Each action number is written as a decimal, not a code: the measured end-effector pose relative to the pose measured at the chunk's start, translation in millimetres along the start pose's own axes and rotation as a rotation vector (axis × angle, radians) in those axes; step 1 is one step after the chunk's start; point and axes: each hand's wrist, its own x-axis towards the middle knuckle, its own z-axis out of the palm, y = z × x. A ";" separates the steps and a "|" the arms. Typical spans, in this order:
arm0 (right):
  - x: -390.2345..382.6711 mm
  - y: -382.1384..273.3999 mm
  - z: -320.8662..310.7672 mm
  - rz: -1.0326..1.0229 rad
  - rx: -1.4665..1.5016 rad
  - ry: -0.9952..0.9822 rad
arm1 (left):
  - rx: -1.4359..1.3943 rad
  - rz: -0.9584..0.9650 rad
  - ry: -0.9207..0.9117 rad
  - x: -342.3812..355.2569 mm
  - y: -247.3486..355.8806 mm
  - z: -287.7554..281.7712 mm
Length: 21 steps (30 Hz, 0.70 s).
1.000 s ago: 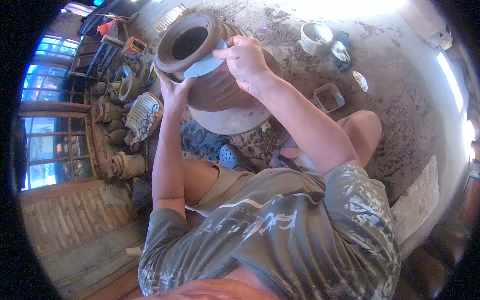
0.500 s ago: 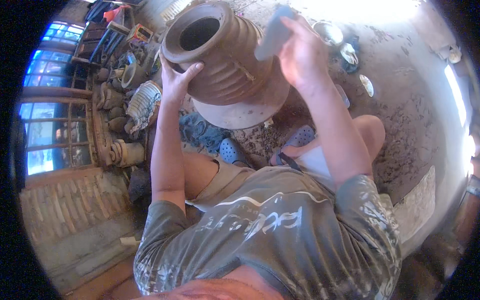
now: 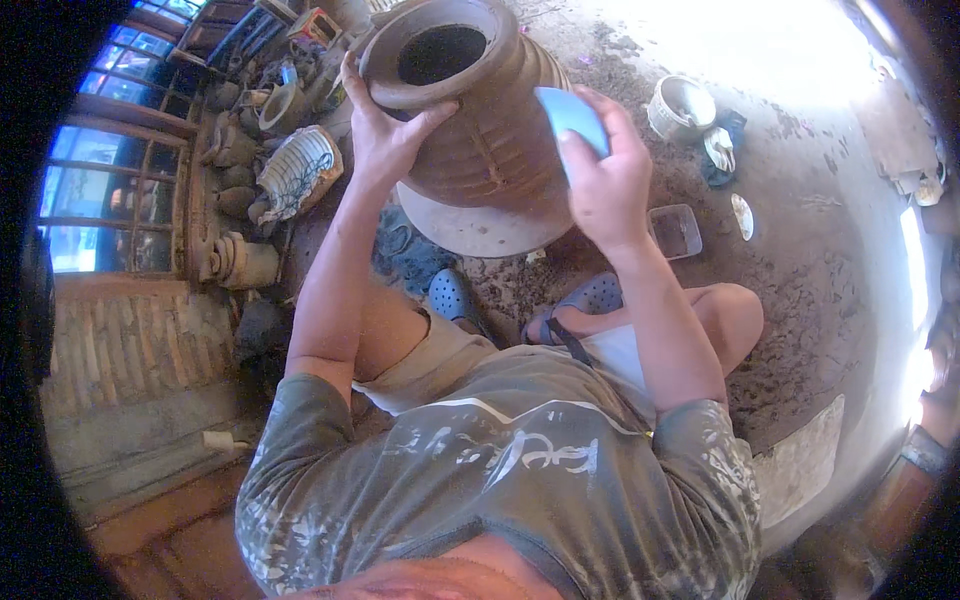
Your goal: The person shapes a clay pot on a pottery wheel by using hands to smooth the interior and exterior walls and using a curved tool to scrape and refine the shape.
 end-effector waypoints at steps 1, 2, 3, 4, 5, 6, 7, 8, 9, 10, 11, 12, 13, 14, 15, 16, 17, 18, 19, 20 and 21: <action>-0.4 -1.8 6.5 -0.241 -0.149 -0.021 | -0.011 -0.004 -0.021 1.0 -2.8 -1.9; -0.3 -2.3 12.4 -0.483 -0.297 -0.043 | -0.022 -0.008 -0.042 1.4 -5.2 -4.8; 1.1 3.9 19.4 -0.610 -0.274 -0.066 | -0.136 -0.021 -0.055 1.2 -7.2 -8.8; 3.3 5.2 25.3 -0.690 -0.322 -0.087 | -0.248 -0.032 -0.068 2.0 -8.8 -14.1; 5.0 6.2 30.9 -0.770 -0.370 -0.107 | -0.360 -0.044 -0.080 2.7 -11.5 -19.8; 6.5 7.5 36.1 -0.849 -0.417 -0.127 | -0.307 -0.014 -0.138 4.8 -21.5 -25.0; 5.7 11.3 41.1 -0.869 -0.470 -0.159 | -0.255 0.017 -0.197 9.5 -27.0 -30.0; 6.4 14.1 47.1 -0.884 -0.459 -0.165 | -0.201 0.048 -0.256 11.7 -31.7 -32.5; 7.6 16.8 53.3 -0.900 -0.447 -0.170 | -0.177 -0.077 -0.286 5.2 -35.1 -33.0; 9.5 18.3 56.8 -0.919 -0.439 -0.177 | -0.210 -0.083 -0.304 5.3 -33.7 -33.4; 11.5 18.5 57.8 -0.960 -0.469 -0.178 | -0.243 -0.088 -0.322 5.6 -33.4 -33.8; 13.8 19.2 60.5 -0.977 -0.472 -0.164 | -0.276 -0.092 -0.341 6.0 -33.8 -34.0; 15.7 20.6 64.6 -0.991 -0.472 -0.155 | -0.306 -0.101 -0.341 5.5 -36.3 -33.9; 16.7 21.3 67.6 -1.005 -0.472 -0.146 | -0.337 -0.109 -0.342 5.4 -39.5 -33.3; 16.7 20.5 68.9 -0.988 -0.486 -0.158 | -0.367 -0.117 -0.343 5.1 -41.9 -33.0; 17.0 20.0 69.9 -0.970 -0.499 -0.170 | -0.372 -0.112 -0.344 5.1 -41.9 -32.7; 17.0 19.3 70.9 -0.952 -0.513 -0.181 | -0.376 -0.107 -0.345 5.1 -41.8 -32.7; 16.3 18.5 72.9 -0.912 -0.493 -0.183 | -0.381 -0.102 -0.346 5.7 -41.3 -32.6; 14.5 17.3 75.2 -0.871 -0.473 -0.186 | -0.373 -0.103 -0.351 5.9 -40.9 -32.8; 12.9 15.7 76.1 -0.830 -0.454 -0.190 | -0.364 -0.103 -0.355 6.2 -40.2 -33.0; 12.4 11.7 74.9 -0.802 -0.471 -0.207 | -0.356 -0.103 -0.360 5.5 -40.6 -32.4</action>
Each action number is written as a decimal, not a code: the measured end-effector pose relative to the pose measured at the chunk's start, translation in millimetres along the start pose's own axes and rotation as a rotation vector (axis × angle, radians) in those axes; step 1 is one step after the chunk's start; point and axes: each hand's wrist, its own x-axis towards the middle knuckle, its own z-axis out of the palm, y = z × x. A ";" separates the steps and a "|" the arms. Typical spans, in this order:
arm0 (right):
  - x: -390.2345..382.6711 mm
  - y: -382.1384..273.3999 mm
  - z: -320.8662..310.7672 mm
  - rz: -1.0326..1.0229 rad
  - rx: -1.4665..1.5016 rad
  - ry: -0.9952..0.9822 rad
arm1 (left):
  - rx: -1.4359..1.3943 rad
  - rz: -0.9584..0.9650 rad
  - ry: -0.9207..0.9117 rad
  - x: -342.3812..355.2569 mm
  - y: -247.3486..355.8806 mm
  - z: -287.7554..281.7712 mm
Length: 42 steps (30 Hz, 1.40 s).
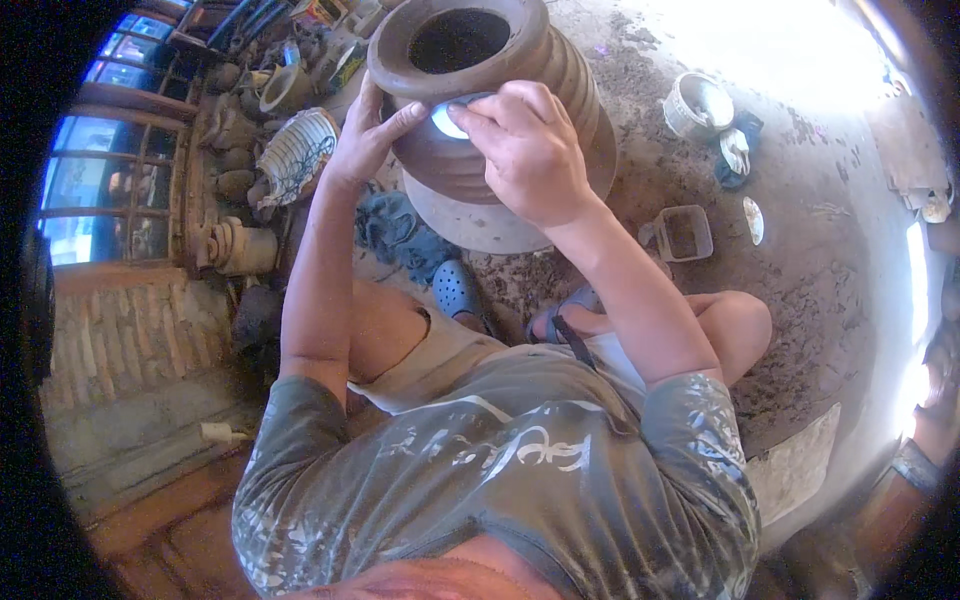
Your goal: The person shapes a clay pot on a pottery wheel by using hands to smooth the interior and exterior walls and using a curved tool to scrape and refine the shape.
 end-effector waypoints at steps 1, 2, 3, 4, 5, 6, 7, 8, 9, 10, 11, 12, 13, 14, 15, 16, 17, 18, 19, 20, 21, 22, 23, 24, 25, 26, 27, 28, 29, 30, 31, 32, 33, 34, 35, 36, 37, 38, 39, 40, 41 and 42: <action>4.5 -3.8 -4.2 0.021 -0.002 -0.026 | -0.011 0.001 0.013 -1.1 -2.9 -0.1; 7.0 -6.8 -6.8 0.041 -0.004 -0.053 | -0.021 0.002 0.026 -1.8 -8.2 0.1; 6.7 -7.7 -8.9 0.039 0.014 -0.078 | -0.031 0.003 0.039 -3.3 -12.0 0.4; 6.7 -5.9 -13.7 0.035 0.024 -0.103 | -0.026 0.005 0.040 -2.6 -12.6 1.6; 6.5 -3.7 -18.0 0.030 0.035 -0.127 | -0.020 0.008 0.041 -2.2 -13.2 2.6; 5.3 -0.8 -21.3 0.003 0.043 -0.122 | -0.014 0.010 0.043 -2.3 -13.7 3.3; 3.5 3.6 -23.8 -0.025 0.049 -0.114 | 0.012 0.022 0.051 -1.7 -13.8 4.6; 3.6 6.6 -24.7 -0.054 0.056 -0.107 | 0.038 0.034 0.060 -1.7 -13.9 5.7; 6.9 8.0 -23.8 -0.084 0.021 -0.078 | 0.064 0.046 0.069 -1.3 -14.0 6.1; 8.4 8.1 -22.7 -0.107 -0.010 -0.056 | 0.081 0.051 0.072 -2.5 -12.9 7.5; 9.0 9.5 -21.3 -0.130 -0.041 -0.034 | 0.098 0.057 0.075 -2.2 -11.6 8.0; 6.0 13.7 -18.0 -0.158 -0.090 -0.050 | 0.115 0.062 0.077 -2.7 -10.3 9.0; 4.5 17.1 -13.6 -0.150 -0.085 -0.044 | 0.131 0.068 0.080 -2.9 -9.0 8.8; 3.0 19.8 -9.6 -0.142 -0.081 -0.038 | 0.147 0.074 0.083 -4.2 -7.4 9.1; 2.4 21.2 -7.6 -0.134 -0.078 -0.032 | 0.162 0.080 0.085 -4.0 -6.2 9.2; 2.1 19.4 -8.5 -0.104 -0.064 -0.054 | 0.178 0.086 0.094 -4.7 -4.3 9.9; 2.9 17.2 -10.6 -0.074 -0.050 -0.077 | 0.194 0.093 0.102 -4.3 -1.6 11.1; 2.4 14.8 -12.5 -0.043 -0.037 -0.100 | 0.209 0.101 0.110 -5.2 -0.6 12.0; 3.6 14.3 -15.9 -0.052 -0.022 -0.114 | 0.216 0.098 0.112 -4.4 -0.8 11.9; 4.0 13.5 -21.0 -0.060 -0.006 -0.128 | 0.222 0.095 0.113 -5.4 -1.9 12.6; 5.2 14.7 -24.8 -0.068 0.010 -0.141 | 0.229 0.092 0.114 -5.3 -1.8 12.7; 4.9 18.0 -27.7 -0.106 0.001 -0.122 | 0.243 0.096 0.115 -5.4 -1.5 13.3; 5.1 22.6 -30.4 -0.143 -0.008 -0.103 | 0.258 0.101 0.117 -5.4 -1.1 12.8; 5.7 27.5 -32.3 -0.181 -0.016 -0.084 | 0.273 0.105 0.118 -4.8 -0.8 12.3; 4.7 31.2 -33.0 -0.215 -0.022 -0.067 | 0.249 0.100 0.115 -5.1 -0.7 12.8; 3.7 35.4 -30.4 -0.222 -0.047 -0.043 | 0.225 0.095 0.112 -4.8 0.1 13.3; 2.5 40.2 -26.0 -0.229 -0.073 -0.020 | 0.201 0.091 0.108 -5.0 -0.3 14.2; 2.0 42.4 -21.6 -0.233 -0.099 0.013 | 0.214 0.089 0.106 -5.6 -0.1 13.0; 1.3 42.7 -19.5 -0.225 -0.077 0.014 | 0.226 0.088 0.103 -7.1 0.7 12.1; 0.7 42.9 -17.7 -0.217 -0.056 0.015 | 0.238 0.087 0.100 -7.2 0.8 11.6; -0.9 42.9 -15.8 -0.210 -0.030 0.013 | 0.243 0.085 0.096 -7.2 0.9 11.1; -1.1 41.8 -15.6 -0.174 -0.017 -0.012 | 0.248 0.083 0.092 -6.5 2.0 10.6; 0.3 39.4 -17.8 -0.139 -0.005 -0.036 | 0.252 0.081 0.088 -6.0 2.0 11.0; 3.2 36.7 -21.8 -0.104 0.006 -0.058 | 0.231 0.086 0.094 -5.6 2.0 11.4; 5.6 34.0 -26.9 -0.080 0.017 -0.117 | 0.209 0.092 0.100 -5.9 0.9 12.4; 7.7 31.2 -33.0 -0.056 0.026 -0.175 | 0.187 0.098 0.105 -6.3 -0.1 13.8; 10.2 29.8 -39.2 -0.030 0.030 -0.229 | 0.154 0.076 0.112 -5.7 1.4 14.8; 11.5 30.1 -45.4 0.012 0.094 -0.232 | 0.121 0.054 0.118 -7.0 3.8 16.1; 11.8 30.8 -52.1 0.054 0.158 -0.233 | 0.088 0.032 0.123 -7.7 5.3 17.9; 11.6 29.6 -54.6 0.099 0.224 -0.225 | 0.135 0.062 0.138 -7.4 3.2 16.9; 10.3 23.3 -56.3 0.291 0.269 -0.120 | 0.182 0.093 0.154 -7.5 0.2 16.5; 8.4 13.7 -58.3 0.481 0.315 -0.012 | 0.228 0.125 0.170 -6.1 -1.0 15.3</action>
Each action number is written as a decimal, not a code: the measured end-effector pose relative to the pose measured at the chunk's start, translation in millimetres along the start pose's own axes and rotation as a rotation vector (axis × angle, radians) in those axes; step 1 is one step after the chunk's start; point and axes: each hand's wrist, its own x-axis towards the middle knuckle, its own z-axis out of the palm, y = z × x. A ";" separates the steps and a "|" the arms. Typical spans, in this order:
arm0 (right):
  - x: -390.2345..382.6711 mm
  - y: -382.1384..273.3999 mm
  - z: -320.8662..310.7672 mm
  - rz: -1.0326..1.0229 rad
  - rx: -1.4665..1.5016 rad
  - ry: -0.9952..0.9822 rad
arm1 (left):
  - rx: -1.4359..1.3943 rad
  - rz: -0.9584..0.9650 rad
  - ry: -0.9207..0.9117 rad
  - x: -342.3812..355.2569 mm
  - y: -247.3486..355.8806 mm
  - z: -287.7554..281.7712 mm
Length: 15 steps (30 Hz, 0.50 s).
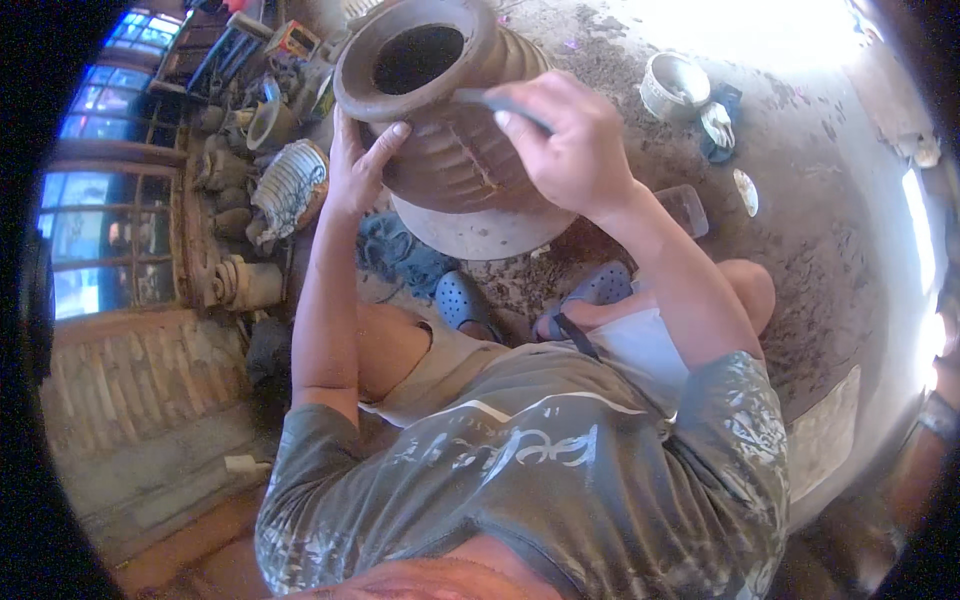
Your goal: The person shapes a clay pot on a pottery wheel by using hands to smooth the interior and exterior walls and using a curved tool to scrape and refine the shape.
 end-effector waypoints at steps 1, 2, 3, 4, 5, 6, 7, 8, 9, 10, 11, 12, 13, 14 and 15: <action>-8.8 -5.0 -1.4 0.181 0.073 0.119 | -0.005 -0.014 0.011 -0.7 1.8 1.9; -8.6 -1.6 -8.4 0.348 0.163 0.105 | -0.009 -0.029 0.022 -1.1 4.0 3.7; -9.8 8.9 -4.3 0.192 0.049 0.164 | -0.013 -0.043 0.033 -1.8 6.3 5.5; -12.4 25.8 3.5 0.038 -0.076 0.233 | 0.007 -0.042 0.030 0.0 10.4 8.5; -15.8 38.7 14.0 -0.114 -0.201 0.294 | 0.032 -0.043 0.030 -0.8 14.3 7.2; -18.0 41.1 25.5 0.087 0.102 0.251 | 0.059 -0.044 0.032 -0.6 14.9 4.5; -19.9 42.1 37.5 0.293 0.403 0.265 | 0.180 -0.022 0.060 0.3 0.4 -3.1; -16.3 26.7 40.1 0.468 0.518 0.234 | 0.025 -0.041 0.056 1.6 2.9 -4.6; -12.1 11.5 42.7 0.641 0.635 0.200 | -0.129 -0.064 0.052 2.6 5.9 -5.0; -10.5 12.2 47.9 0.616 0.598 0.204 | -0.224 -0.100 0.017 4.0 18.0 -2.7; -7.0 14.0 52.1 0.590 0.561 0.200 | -0.188 -0.123 -0.022 4.7 15.7 -2.8; -4.3 12.9 56.2 0.577 0.496 0.215 | -0.151 -0.146 -0.061 4.5 8.7 -5.9; -1.4 8.3 55.9 0.586 0.463 0.200 | -0.114 -0.171 -0.092 4.8 8.4 -6.0; 2.9 1.9 52.8 0.596 0.431 0.183 | -0.111 -0.149 -0.078 2.5 9.3 -4.5; 5.7 -2.3 52.4 0.606 0.400 0.165 | -0.105 -0.140 -0.070 1.8 8.1 -3.4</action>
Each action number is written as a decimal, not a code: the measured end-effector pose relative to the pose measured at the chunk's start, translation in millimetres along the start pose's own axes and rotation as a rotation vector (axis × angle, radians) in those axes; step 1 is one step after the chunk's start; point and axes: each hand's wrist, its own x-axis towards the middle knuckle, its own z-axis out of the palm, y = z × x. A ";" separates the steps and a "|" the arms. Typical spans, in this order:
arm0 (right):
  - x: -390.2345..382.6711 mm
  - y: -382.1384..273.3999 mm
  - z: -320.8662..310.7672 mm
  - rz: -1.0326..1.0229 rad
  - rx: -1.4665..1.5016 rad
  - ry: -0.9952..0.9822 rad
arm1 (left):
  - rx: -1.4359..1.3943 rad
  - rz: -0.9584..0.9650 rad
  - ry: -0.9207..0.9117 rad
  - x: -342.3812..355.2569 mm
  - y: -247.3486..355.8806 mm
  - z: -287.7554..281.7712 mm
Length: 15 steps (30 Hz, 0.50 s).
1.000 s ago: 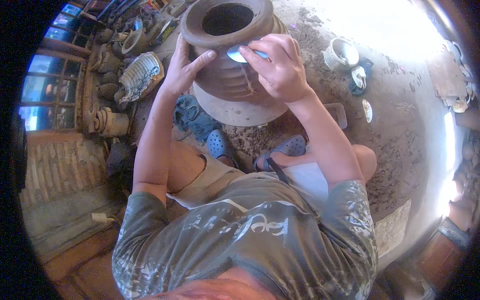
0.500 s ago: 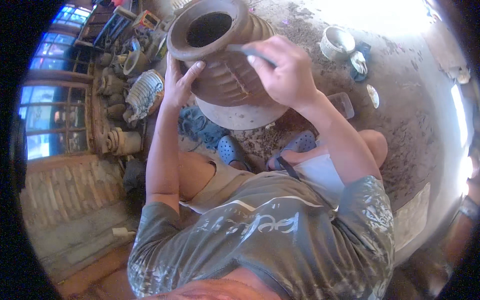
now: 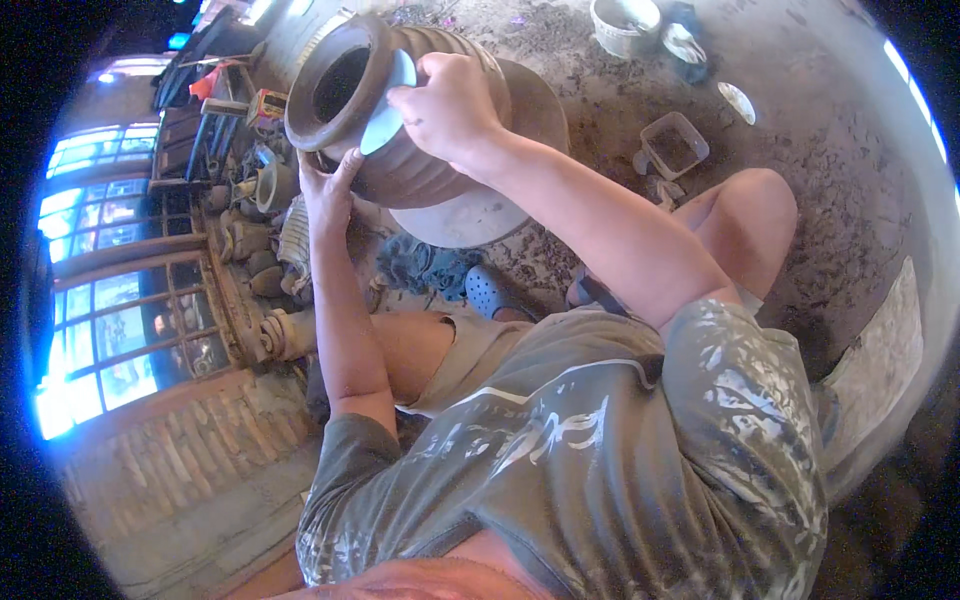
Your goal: The person shapes a clay pot on a pottery wheel by using hands to smooth the interior and exterior walls and using a curved tool to scrape and refine the shape.
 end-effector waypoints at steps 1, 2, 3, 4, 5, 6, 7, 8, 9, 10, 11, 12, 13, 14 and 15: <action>1.9 -0.7 3.1 0.009 0.066 0.003 | 0.005 0.012 0.009 -0.6 -2.1 1.0; 3.3 -0.1 5.4 0.020 0.137 0.006 | 0.010 0.024 0.019 -1.2 -4.0 1.9; 4.3 1.1 7.4 0.031 0.208 0.007 | -0.005 0.050 0.017 -1.0 -6.0 2.8; 4.9 1.0 8.1 0.042 0.276 0.010 | -0.036 0.045 0.023 -1.3 -1.8 6.8; 3.9 -0.9 7.7 0.039 0.295 0.001 | -0.067 0.040 0.030 -3.2 3.4 11.8; 4.1 0.2 7.3 0.055 0.386 -0.008 | -0.098 0.034 0.037 -4.3 7.3 15.0; 3.4 2.0 7.8 0.072 0.478 -0.020 | -0.051 0.038 0.056 -5.0 8.2 15.4; 3.4 3.3 7.5 0.088 0.571 -0.031 | -0.004 0.041 0.075 -5.2 8.5 15.8; 2.0 4.6 6.6 0.081 0.686 -0.054 | 0.043 0.045 0.093 -5.0 8.9 16.4; -2.7 4.1 6.2 0.076 0.801 -0.077 | 0.034 0.029 0.095 -6.3 9.7 16.8; -5.3 3.0 4.5 0.072 0.916 -0.100 | 0.024 0.013 0.096 -7.0 11.6 18.0; -4.1 0.6 -2.8 0.046 0.917 -0.058 | 0.015 -0.004 0.097 -6.4 12.7 18.8; -2.3 -8.7 -15.0 0.023 0.914 -0.023 | 0.032 -0.008 0.105 -5.4 13.0 20.5; -3.9 -13.7 -19.8 -0.003 0.915 0.015 | 0.052 -0.008 0.110 -5.5 13.0 19.6; -1.6 -11.7 -19.7 -0.038 0.781 0.082 | 0.071 -0.008 0.114 -7.3 12.8 17.8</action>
